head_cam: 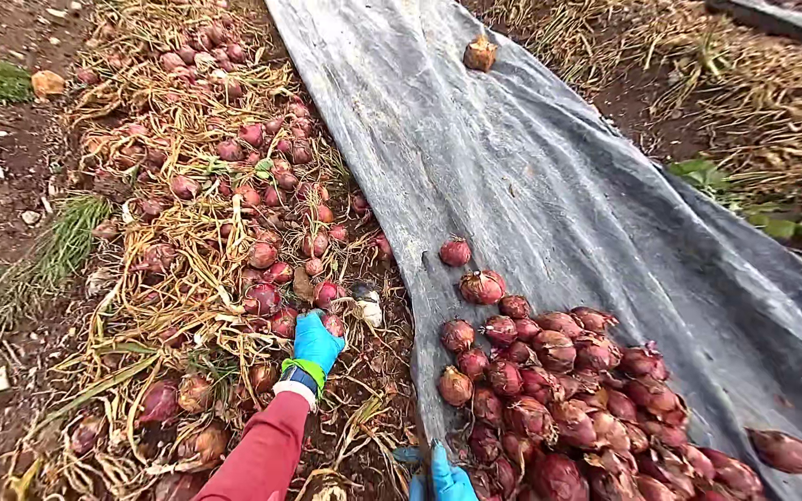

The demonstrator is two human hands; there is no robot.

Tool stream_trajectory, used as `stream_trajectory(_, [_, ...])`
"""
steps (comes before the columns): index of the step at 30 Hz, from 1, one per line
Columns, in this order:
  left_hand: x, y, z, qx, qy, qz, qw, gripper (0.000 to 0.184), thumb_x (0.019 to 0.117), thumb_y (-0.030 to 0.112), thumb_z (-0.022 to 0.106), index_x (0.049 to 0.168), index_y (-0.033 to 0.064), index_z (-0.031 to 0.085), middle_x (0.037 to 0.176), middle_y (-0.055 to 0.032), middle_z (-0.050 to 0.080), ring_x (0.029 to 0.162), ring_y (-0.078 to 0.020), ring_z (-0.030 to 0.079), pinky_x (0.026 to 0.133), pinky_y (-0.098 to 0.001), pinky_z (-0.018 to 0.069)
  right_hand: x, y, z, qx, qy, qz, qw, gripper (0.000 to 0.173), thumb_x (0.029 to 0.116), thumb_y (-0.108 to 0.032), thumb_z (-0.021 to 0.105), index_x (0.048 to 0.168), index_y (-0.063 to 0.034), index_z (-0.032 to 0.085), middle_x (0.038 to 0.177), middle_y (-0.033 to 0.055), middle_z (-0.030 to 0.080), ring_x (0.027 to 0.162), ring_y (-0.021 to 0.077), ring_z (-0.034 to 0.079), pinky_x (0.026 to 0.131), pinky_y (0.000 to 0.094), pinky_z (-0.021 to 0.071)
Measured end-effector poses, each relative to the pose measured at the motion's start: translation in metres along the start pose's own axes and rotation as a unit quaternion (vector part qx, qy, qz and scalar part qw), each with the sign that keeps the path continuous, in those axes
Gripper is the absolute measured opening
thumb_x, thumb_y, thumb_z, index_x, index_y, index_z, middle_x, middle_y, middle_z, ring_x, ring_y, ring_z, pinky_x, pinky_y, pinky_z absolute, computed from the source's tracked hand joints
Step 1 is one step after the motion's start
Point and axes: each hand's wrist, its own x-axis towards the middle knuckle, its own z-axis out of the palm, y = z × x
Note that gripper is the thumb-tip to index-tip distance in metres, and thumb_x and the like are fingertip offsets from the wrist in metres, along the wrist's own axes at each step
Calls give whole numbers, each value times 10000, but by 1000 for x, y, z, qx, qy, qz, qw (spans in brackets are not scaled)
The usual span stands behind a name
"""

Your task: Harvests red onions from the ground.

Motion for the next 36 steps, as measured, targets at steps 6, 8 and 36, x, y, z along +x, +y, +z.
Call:
stream_trajectory(6, [-106, 11, -83, -266, -171, 170, 933, 943, 732, -1, 905, 1523, 321, 503, 1370, -16, 667, 1144, -190, 704, 957, -459, 630, 16, -11, 21, 29, -71, -34, 996, 856, 1050, -631, 92, 1196, -25, 679, 628, 104, 640, 485, 212, 612, 472, 382, 561])
stream_trajectory(8, [-129, 10, -97, -189, -232, 205, 932, 838, 821, 81, 866, 1540, 315, 504, 1240, -24, 733, 935, -168, 746, 834, -411, 651, 13, -30, 31, 24, -115, -106, 987, 866, 984, -763, 274, 1161, -19, 679, 656, 67, 645, 507, 185, 615, 489, 352, 565])
stream_trajectory(36, [66, 17, -20, 351, -94, 302, 881, 686, 815, -15, 761, 1459, 143, 583, 1603, -178, 427, 1492, -447, 368, 1015, -630, 534, 14, -24, -5, 136, 23, -66, 988, 992, 987, -665, -96, 1141, -20, 642, 591, 108, 603, 449, 224, 589, 438, 393, 552])
